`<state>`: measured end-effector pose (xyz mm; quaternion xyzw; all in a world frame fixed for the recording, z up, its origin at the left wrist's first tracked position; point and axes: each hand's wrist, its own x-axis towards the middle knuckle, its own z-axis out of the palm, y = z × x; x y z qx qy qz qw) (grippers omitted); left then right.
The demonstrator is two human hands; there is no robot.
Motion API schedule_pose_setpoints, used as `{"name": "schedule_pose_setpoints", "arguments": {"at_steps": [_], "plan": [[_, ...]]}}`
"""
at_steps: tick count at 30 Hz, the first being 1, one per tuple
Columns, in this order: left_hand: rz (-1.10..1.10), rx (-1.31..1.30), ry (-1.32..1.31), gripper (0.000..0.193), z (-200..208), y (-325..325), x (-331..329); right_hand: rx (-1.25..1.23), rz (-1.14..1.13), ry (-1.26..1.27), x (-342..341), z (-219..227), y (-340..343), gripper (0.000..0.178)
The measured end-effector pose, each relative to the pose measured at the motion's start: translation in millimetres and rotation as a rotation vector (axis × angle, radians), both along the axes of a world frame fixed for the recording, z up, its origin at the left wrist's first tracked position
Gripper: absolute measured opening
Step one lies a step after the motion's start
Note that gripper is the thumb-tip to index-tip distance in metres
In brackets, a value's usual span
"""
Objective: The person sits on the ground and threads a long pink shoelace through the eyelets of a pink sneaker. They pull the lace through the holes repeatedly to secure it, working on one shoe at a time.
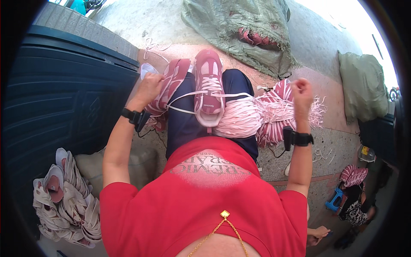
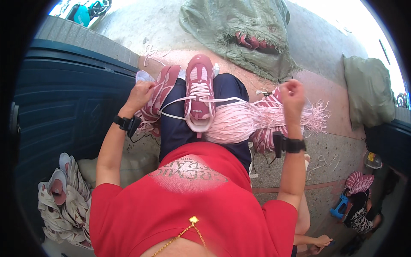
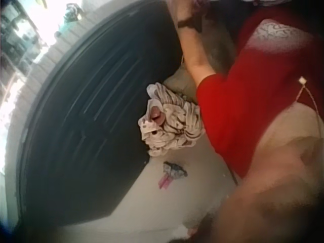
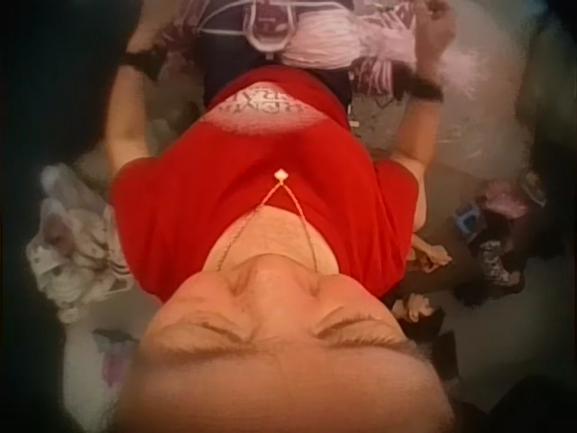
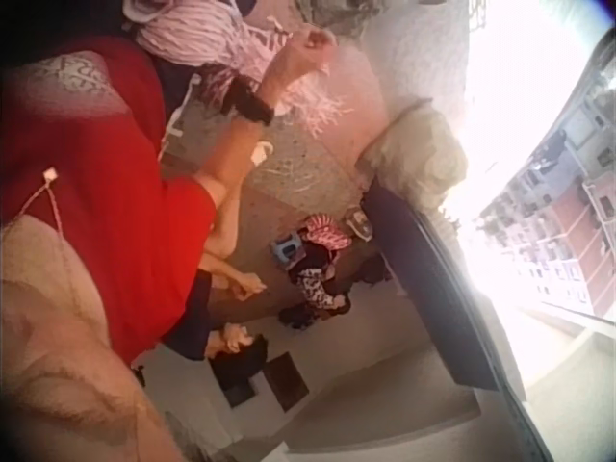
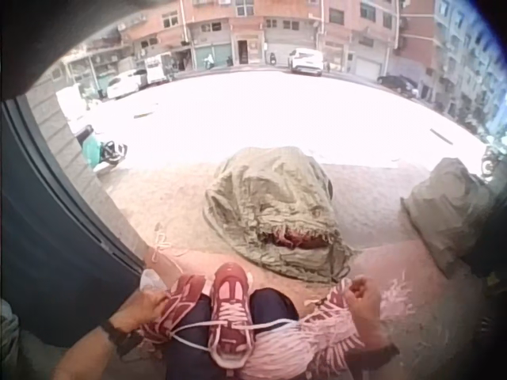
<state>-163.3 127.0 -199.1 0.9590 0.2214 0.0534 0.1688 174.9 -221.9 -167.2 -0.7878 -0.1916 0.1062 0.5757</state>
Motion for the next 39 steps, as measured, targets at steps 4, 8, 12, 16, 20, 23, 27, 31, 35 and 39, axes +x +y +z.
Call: {"name": "schedule_pose_setpoints", "arguments": {"at_steps": [4, 8, 12, 16, 20, 23, 27, 31, 35, 39], "plan": [[-0.171, -0.101, -0.145, 0.01, 12.0, -43.4, 53.2, -0.155, 0.768, -0.585, -92.3, -41.0, 92.8, 0.024], [-0.172, -0.173, -0.158, 0.01, 13.2, -54.6, 49.7, -0.219, 0.951, -0.812, -108.1, -47.9, 126.8, 0.026], [-0.144, -0.258, -0.167, 0.012, 8.1, -60.4, 50.1, -0.281, 0.98, -0.957, -111.5, -49.1, 132.4, 0.017], [-0.156, -0.361, -0.178, 0.013, 8.5, -71.0, 71.5, -0.173, 0.692, -0.665, -105.4, -62.1, 120.7, 0.02], [-0.104, -0.487, -0.003, 0.019, -0.5, -90.1, 100.1, -0.029, 0.556, -0.438, -108.5, -74.3, 106.1, 0.024], [-0.152, -0.374, 0.19, 0.021, -1.0, -96.3, 122.5, 0.03, 0.558, -0.492, -109.5, -74.1, 108.3, 0.024], [-0.229, -0.165, 0.293, 0.016, 5.0, -105.1, 135.6, 0.046, 0.569, -0.496, -107.5, -78.4, 104.4, 0.023], [-0.441, 0.197, -0.071, 0.011, 11.1, -109.4, 140.3, 0.04, 0.493, -0.336, -109.4, -76.0, 102.8, 0.021], [-0.569, 0.18, -0.191, 0.011, 3.3, -98.8, 132.5, -0.03, 0.442, -0.087, -104.5, -79.3, 100.3, 0.02], [-0.578, 0.18, -0.223, 0.011, 10.3, -90.3, 114.4, 0.009, 0.501, -0.012, -96.7, -84.4, 103.8, 0.016]]}}
